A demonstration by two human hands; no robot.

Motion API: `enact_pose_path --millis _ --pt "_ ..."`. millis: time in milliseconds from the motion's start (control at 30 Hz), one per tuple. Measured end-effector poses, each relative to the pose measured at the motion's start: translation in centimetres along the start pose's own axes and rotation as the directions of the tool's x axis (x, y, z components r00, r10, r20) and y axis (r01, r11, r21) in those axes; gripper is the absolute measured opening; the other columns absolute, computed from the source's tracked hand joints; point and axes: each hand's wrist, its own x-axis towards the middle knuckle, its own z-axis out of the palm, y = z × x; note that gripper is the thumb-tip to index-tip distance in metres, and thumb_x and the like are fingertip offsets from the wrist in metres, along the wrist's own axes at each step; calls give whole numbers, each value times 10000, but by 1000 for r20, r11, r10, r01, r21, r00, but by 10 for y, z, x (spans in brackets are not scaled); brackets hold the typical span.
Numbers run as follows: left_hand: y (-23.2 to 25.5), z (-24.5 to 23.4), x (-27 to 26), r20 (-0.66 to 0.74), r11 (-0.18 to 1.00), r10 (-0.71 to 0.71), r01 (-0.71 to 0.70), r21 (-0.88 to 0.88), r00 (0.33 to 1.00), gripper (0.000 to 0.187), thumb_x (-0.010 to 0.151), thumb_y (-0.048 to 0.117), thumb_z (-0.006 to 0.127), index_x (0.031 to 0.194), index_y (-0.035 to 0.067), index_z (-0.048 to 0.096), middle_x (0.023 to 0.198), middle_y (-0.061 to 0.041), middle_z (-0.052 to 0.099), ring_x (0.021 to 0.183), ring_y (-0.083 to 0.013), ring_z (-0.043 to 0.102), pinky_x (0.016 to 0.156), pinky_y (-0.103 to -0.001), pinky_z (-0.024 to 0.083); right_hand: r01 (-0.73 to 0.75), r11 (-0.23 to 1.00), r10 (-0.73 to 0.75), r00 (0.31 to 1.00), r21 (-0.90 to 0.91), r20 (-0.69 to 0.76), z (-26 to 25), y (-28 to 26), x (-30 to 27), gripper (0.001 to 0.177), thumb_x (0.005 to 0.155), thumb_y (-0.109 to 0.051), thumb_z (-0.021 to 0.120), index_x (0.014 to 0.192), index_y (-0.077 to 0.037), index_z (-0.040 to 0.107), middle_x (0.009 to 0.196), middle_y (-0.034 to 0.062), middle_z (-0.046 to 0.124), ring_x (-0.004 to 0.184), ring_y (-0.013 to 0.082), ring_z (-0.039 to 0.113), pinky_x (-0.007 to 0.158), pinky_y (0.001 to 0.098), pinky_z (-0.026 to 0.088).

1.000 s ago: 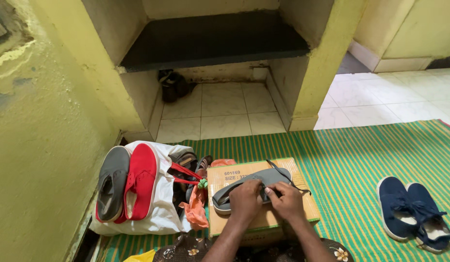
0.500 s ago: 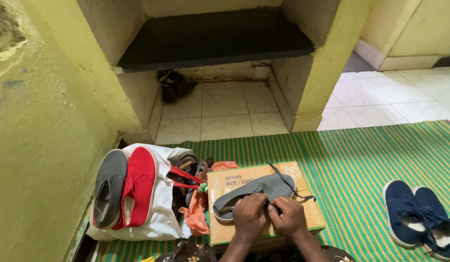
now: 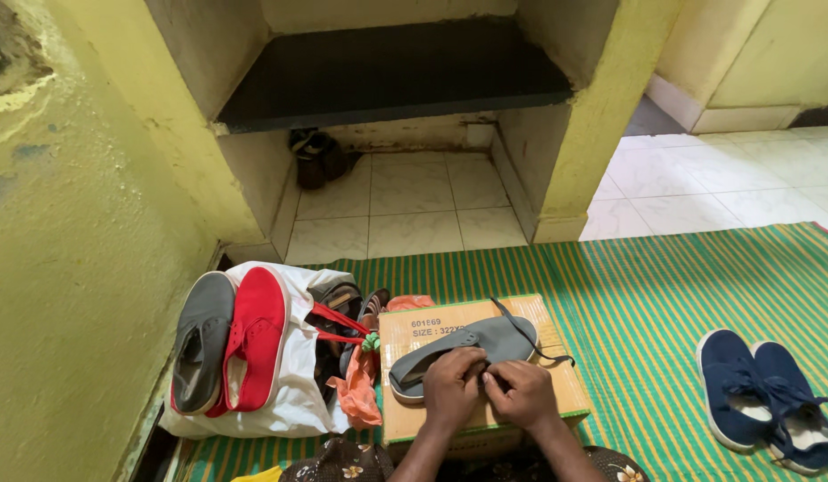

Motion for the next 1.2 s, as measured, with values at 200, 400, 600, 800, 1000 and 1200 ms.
enact_pose_path --millis 200,400,600,800,1000,1200 --pt "-7 0 0 108 997 -71 68 39 992 178 840 84 736 1013 101 775 954 -80 775 894 -314 721 777 -409 556 85 996 -85 995 3 48 1 3 0 108 770 -180 741 764 -80 701 731 87 711 657 301 692 595 395 546" --pt "-3 0 1 73 996 -69 64 61 995 228 851 71 691 1058 119 772 1027 -59 780 960 -292 721 809 -403 549 -18 991 13 999 134 38 -1 14 -9 87 775 -148 720 771 -61 706 705 103 699 640 290 695 585 373 541" --pt "8 -13 -6 98 975 209 -216 60 973 327 794 48 707 1113 91 765 1217 -99 734 1087 -302 659 863 -436 452 -96 963 87 995 251 48 2 28 -10 104 785 -117 722 794 -18 693 688 113 705 608 245 702 568 338 532" --pt "11 -12 -5 113 950 289 -300 89 951 245 821 41 707 1059 85 745 1032 -54 725 1120 -296 650 975 -462 432 -253 903 221 967 347 129 6 42 -17 114 831 -114 706 796 -10 738 630 83 722 532 148 680 497 300 511" --pt "34 -29 -10 107 940 297 -310 144 949 171 782 24 722 944 76 714 889 -68 670 1016 -297 644 970 -492 441 -544 545 319 839 638 442 8 55 -32 208 929 -174 692 876 28 703 697 39 737 609 111 667 534 292 533" --pt "50 -51 -32 292 989 -39 78 -123 956 186 833 54 749 1014 15 728 988 -101 727 931 -256 685 787 -385 551 -546 768 287 761 335 582 -38 4 -46 258 985 -251 690 923 -4 738 730 49 639 686 113 528 600 319 446"
